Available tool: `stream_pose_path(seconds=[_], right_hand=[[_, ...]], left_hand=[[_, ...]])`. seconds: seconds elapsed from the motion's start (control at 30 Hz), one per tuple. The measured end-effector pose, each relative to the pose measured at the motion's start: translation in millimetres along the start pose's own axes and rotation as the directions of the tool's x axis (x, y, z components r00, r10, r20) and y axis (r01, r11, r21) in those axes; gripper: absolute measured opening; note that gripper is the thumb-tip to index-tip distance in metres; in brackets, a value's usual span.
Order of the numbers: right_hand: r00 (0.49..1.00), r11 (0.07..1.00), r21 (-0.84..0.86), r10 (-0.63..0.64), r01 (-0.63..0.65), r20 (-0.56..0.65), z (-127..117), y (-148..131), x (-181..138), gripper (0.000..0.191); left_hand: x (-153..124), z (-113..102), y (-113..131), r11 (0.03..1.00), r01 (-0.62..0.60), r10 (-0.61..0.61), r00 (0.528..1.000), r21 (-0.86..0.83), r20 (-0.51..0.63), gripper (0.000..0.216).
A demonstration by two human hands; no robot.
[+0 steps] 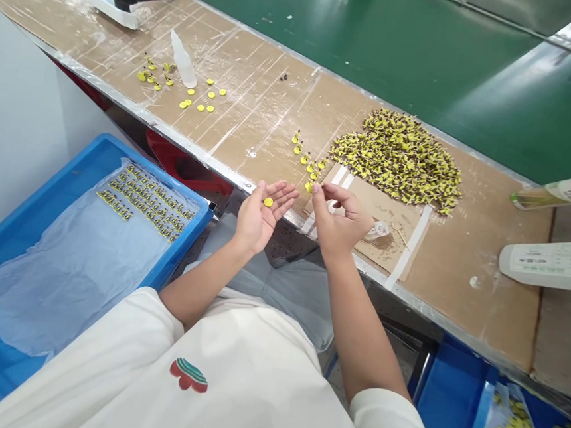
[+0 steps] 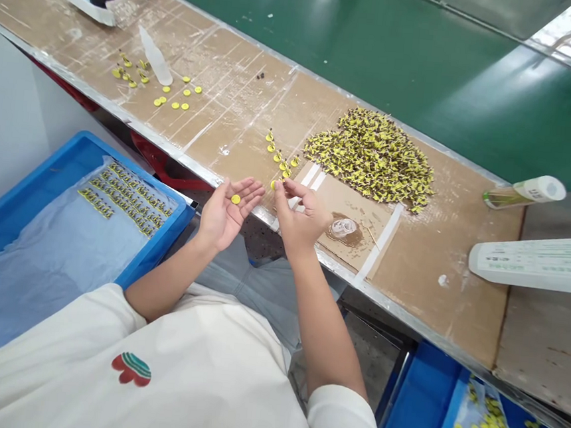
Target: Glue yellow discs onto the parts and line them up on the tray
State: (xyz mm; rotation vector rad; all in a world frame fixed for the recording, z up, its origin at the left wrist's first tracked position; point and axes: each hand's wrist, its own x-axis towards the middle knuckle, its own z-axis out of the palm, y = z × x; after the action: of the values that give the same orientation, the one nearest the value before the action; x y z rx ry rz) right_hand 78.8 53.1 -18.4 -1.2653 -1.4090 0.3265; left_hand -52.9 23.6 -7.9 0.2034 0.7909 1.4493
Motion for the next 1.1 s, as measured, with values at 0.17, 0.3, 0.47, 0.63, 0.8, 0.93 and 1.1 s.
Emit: stream_pose_path(seconds=[0.17,0.3,0.47,0.63,0.8,0.93,1.1], right_hand=[[0.945,0.913,-0.298,-0.203,0.277,0.258,-0.8,28.0,2.3,0.022],[0.911,0.819,-0.445,-0.211,0.362,0.354,3.1,38.0,1.5,0.026],[0.913,0.807,-0.471,-0.196,0.357,0.357,4.3,37.3,0.6,0.029],[0.916,0.824,-0.459,-0.164,0.331,0.367,4.0,38.2,0.5,0.032],[0.92,0.837,-0.421,-0.223,0.349,0.321,-2.2,37.2,-2.9,0.029],[0.945,0.893,-0.324,-0.259,0.313,0.199,-11.7,16.0,-16.1,0.019],[0.97,0.989,-0.068,-0.112,0.129,0.215,-15.4,-15.9,-37.3,0.024]], left_hand=[[3.6,-6.0,10.0,0.999,-0.02,0.022,0.999,-0.042,0.048,0.039],[3.9,-7.1,11.9,1.0,-0.009,0.009,0.999,-0.019,0.035,0.037],[3.3,-8.0,10.1,1.0,-0.005,0.006,0.998,-0.022,0.056,0.036],[0.0,-5.7,11.7,0.999,0.042,-0.039,0.995,-0.035,0.087,0.036],[-5.6,-0.2,15.5,0.997,0.076,-0.072,0.992,-0.031,0.102,0.036],[-11.9,5.5,15.3,0.994,0.095,-0.088,0.99,-0.061,0.107,0.037],[-24.0,16.2,8.7,0.992,0.117,-0.11,0.985,-0.05,0.131,0.037]])
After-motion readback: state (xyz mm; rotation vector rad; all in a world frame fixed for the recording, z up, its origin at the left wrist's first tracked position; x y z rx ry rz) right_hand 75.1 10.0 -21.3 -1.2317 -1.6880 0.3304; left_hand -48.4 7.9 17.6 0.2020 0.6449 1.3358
